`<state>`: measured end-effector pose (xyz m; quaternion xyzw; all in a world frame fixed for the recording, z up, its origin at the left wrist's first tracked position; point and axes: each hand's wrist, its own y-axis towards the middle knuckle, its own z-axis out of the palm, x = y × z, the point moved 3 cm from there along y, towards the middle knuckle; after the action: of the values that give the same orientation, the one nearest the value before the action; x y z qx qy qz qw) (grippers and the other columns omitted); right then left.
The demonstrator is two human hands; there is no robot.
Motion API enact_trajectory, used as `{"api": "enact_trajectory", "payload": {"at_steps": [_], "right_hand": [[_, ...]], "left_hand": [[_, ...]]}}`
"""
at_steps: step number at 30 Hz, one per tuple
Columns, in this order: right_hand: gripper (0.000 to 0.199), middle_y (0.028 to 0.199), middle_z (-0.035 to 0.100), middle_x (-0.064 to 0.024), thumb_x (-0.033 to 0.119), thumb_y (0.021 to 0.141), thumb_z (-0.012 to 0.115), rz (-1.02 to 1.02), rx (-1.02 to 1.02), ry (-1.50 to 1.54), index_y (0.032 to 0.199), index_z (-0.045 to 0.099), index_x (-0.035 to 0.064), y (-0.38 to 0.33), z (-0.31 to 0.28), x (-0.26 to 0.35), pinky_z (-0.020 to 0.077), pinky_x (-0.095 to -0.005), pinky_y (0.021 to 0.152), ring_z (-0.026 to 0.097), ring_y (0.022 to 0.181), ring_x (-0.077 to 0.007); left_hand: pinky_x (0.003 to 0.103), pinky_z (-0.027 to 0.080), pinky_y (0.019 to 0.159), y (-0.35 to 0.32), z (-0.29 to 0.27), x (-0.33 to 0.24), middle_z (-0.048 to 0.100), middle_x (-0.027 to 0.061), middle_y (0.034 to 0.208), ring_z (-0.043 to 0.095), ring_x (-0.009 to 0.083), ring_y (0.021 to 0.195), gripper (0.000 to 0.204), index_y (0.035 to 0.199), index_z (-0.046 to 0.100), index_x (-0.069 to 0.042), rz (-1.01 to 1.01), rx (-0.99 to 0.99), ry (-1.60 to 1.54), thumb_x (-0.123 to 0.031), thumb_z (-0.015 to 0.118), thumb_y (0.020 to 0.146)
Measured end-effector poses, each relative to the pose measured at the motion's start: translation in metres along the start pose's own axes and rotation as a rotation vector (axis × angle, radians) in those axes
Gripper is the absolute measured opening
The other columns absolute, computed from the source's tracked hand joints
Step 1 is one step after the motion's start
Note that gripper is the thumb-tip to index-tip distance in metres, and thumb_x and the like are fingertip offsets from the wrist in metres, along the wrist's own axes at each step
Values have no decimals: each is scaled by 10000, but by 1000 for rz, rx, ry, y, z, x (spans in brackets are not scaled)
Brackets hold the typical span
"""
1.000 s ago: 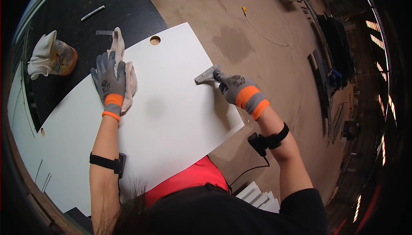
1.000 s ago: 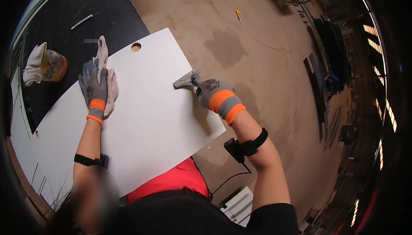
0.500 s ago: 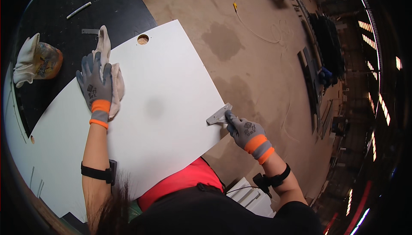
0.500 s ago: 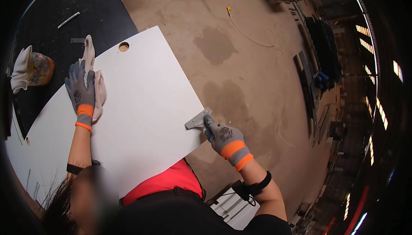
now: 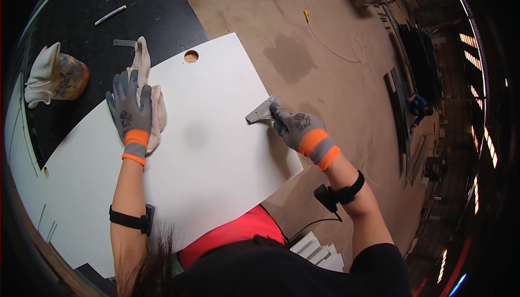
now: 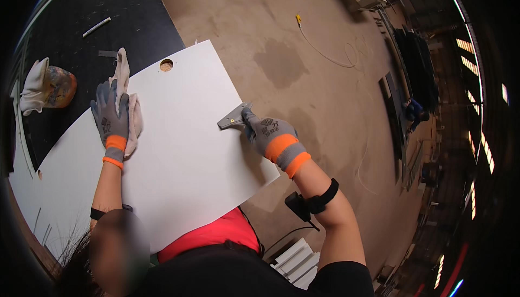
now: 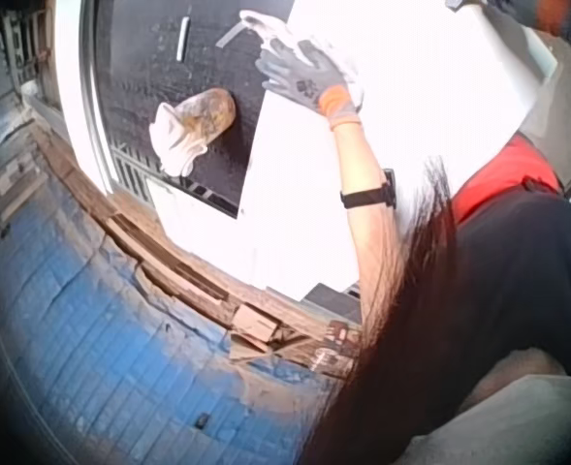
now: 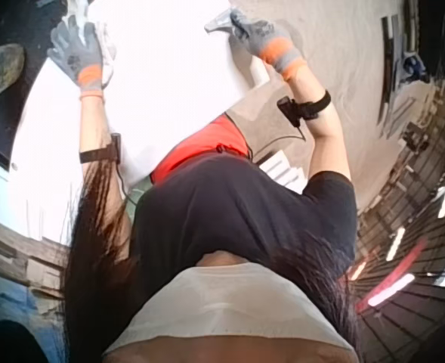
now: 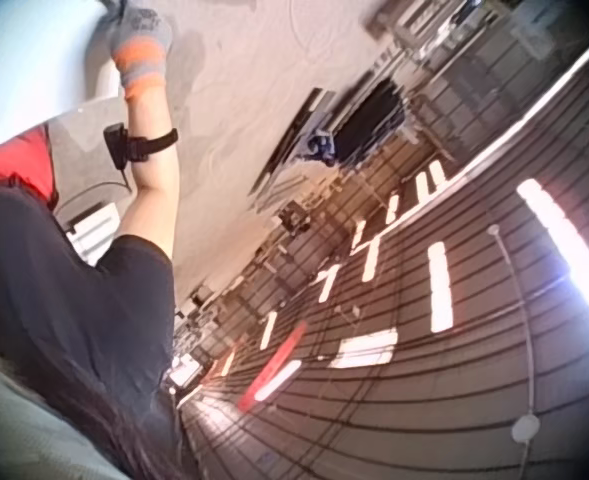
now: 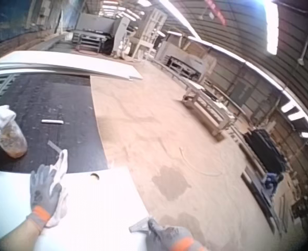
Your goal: Scrape and wipe down white wooden panels to prepare or clean them in a manufacturing facility.
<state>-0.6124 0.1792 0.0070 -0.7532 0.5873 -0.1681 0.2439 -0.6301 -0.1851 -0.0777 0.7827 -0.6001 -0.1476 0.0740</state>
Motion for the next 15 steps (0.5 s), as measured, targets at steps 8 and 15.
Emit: {"api": "enact_trajectory", "payload": {"at_steps": [8, 15], "right_hand": [[398, 846, 691, -79, 358, 989, 382, 15, 21, -55, 1340, 486, 202, 67, -44, 16, 511, -453, 611, 659, 717, -299], [370, 920, 700, -58, 325, 960, 405, -14, 25, -71, 1263, 540, 163, 118, -82, 28, 542, -417, 704, 672, 807, -290]], "left_hand": [[477, 182, 1172, 0, 1, 0, 412, 111, 1439, 342, 272, 1372, 510, 1361, 489, -181, -11, 36, -4, -464, 476, 937], [452, 190, 1168, -1, -1, 0, 389, 110, 1438, 356, 257, 1354, 571, 1398, 430, -196, -10, 34, 23, -510, 479, 924]]}}
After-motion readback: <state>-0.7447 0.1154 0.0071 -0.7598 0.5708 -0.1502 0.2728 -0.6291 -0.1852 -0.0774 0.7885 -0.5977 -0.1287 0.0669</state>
